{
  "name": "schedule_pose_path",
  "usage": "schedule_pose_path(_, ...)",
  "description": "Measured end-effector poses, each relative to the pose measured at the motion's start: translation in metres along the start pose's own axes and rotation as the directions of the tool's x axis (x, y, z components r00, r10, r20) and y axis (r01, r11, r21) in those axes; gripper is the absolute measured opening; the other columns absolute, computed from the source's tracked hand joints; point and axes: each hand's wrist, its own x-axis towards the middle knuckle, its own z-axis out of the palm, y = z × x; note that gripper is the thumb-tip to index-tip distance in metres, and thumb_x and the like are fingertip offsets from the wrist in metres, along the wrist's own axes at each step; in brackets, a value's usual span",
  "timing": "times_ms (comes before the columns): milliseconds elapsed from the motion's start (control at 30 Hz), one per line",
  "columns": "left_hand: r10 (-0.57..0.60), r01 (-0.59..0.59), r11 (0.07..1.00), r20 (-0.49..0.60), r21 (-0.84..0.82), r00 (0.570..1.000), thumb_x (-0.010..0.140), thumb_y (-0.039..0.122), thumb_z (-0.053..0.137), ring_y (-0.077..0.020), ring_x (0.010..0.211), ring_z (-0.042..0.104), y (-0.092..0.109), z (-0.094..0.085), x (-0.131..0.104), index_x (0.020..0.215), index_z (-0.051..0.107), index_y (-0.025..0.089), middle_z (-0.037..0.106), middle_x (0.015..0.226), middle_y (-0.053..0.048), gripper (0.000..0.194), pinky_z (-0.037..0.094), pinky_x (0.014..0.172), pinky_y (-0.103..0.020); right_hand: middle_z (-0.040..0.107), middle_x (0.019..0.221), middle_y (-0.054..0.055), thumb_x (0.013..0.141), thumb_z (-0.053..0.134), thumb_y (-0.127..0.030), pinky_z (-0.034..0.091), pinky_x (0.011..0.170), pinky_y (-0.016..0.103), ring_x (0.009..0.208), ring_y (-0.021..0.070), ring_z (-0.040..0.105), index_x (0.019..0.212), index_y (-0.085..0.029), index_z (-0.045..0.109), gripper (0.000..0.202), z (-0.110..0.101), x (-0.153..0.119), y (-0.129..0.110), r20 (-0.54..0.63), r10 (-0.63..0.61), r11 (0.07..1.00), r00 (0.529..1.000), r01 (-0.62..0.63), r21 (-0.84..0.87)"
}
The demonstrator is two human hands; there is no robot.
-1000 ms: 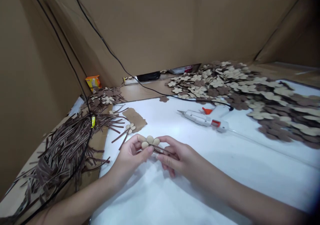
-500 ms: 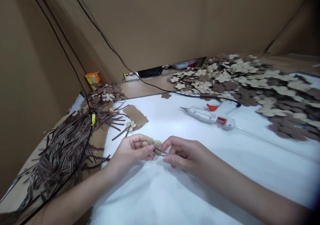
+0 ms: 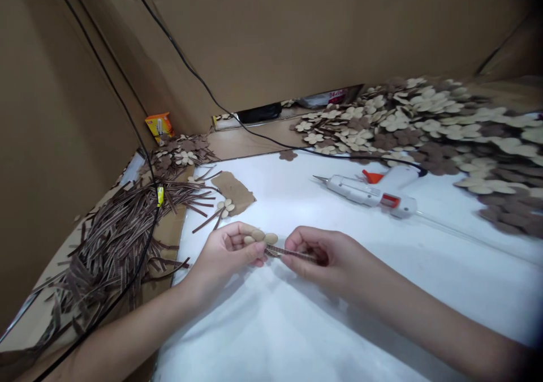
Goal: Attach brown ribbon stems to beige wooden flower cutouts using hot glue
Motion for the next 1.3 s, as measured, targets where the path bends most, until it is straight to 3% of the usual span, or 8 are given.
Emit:
schedule_pose_path(167,0.022,-0.029,0.995,-0.071,-0.098,0.997,0.064,0.02,0.077,-0.0082,0.06,0.058,-0.004,0.003,-0.002,0.077,0.063,0.012,0.065,0.07,-0.001,0.021,0.048,0.061,-0.02,0.056,0.067,-0.002,0.085,0.05,-0.036,0.034,0.052,0.021,0.06,0.0111,0.047,0.078,-0.022,0.058,0.017,0.002,-0.004,-0.002,-0.071,-0.125,0.992,0.99,0.124,-0.021)
schedule_pose_path(333,0.019,-0.036,0.984,-0.098,-0.173,0.995,0.062,0.019,0.079,-0.0094,0.061,0.06,-0.004,0.008,-0.005,0.079,0.061,0.013,0.063,0.07,0.001,0.026,0.049,0.062,-0.022,0.045,0.055,-0.004,0.087,0.045,-0.044,0.025,0.043,0.022,0.049,0.0093,0.035,0.072,-0.021,0.053,0.029,0.004,-0.004,-0.002,-0.133,-0.131,0.989,0.982,0.121,-0.081)
schedule_pose_path(500,0.062,-0.085,0.982,-0.131,-0.171,0.989,0.065,0.019,0.077,-0.0096,0.066,0.059,-0.004,0.007,-0.003,0.083,0.058,0.014,0.062,0.076,0.0,0.027,0.05,0.064,-0.022,0.035,0.054,-0.005,0.087,0.042,-0.048,0.023,0.043,0.023,0.049,0.0094,0.03,0.062,-0.02,0.044,0.038,0.004,-0.002,-0.001,-0.134,-0.112,0.986,0.985,0.094,-0.135)
schedule_pose_path(667,0.093,-0.113,0.981,-0.126,-0.158,0.988,0.067,0.02,0.076,-0.0071,0.06,0.056,-0.005,0.005,-0.004,0.083,0.055,0.014,0.058,0.07,0.003,0.027,0.046,0.061,-0.019,0.052,0.063,-0.003,0.079,0.056,-0.046,0.033,0.049,0.022,0.056,0.0119,0.044,0.089,-0.024,0.057,0.025,0.004,0.0,-0.001,-0.099,-0.118,0.984,0.988,0.102,-0.149)
schedule_pose_path(800,0.086,-0.101,0.983,-0.103,-0.152,0.991,0.067,0.02,0.076,-0.008,0.063,0.056,-0.007,0.006,-0.005,0.084,0.056,0.014,0.06,0.074,0.002,0.027,0.048,0.064,-0.021,0.056,0.065,-0.003,0.08,0.057,-0.042,0.034,0.051,0.022,0.058,0.0109,0.047,0.074,-0.021,0.058,0.021,0.006,0.003,0.001,-0.113,-0.114,0.993,0.987,0.111,-0.035)
schedule_pose_path(967,0.088,-0.102,0.985,-0.102,-0.139,0.991,0.066,0.021,0.076,-0.0084,0.064,0.056,-0.008,0.007,-0.005,0.083,0.057,0.015,0.061,0.076,0.001,0.027,0.047,0.064,-0.022,0.056,0.066,-0.002,0.078,0.059,-0.043,0.034,0.049,0.021,0.058,0.0105,0.048,0.077,-0.019,0.059,0.024,0.009,0.006,0.007,-0.042,-0.085,0.985,0.995,0.091,0.147)
schedule_pose_path(1100,0.101,-0.113,0.985,-0.095,-0.127,0.99,0.066,0.022,0.076,-0.0079,0.061,0.055,-0.008,0.006,-0.004,0.082,0.057,0.015,0.059,0.072,0.002,0.026,0.046,0.061,-0.021,0.057,0.067,-0.001,0.075,0.063,-0.04,0.035,0.051,0.022,0.06,0.0115,0.05,0.078,-0.019,0.062,0.021,0.009,0.005,0.006,-0.025,-0.064,0.987,0.998,0.067,0.145)
schedule_pose_path(1300,0.076,-0.085,0.989,-0.076,-0.122,0.994,0.066,0.022,0.077,-0.0089,0.062,0.057,-0.008,0.006,-0.004,0.085,0.056,0.014,0.059,0.071,0.002,0.03,0.049,0.062,-0.022,0.055,0.055,-0.002,0.073,0.063,-0.041,0.034,0.047,0.021,0.052,0.0103,0.048,0.069,-0.019,0.065,0.022,0.002,0.003,-0.002,-0.111,0.018,0.988,0.994,0.0,0.155)
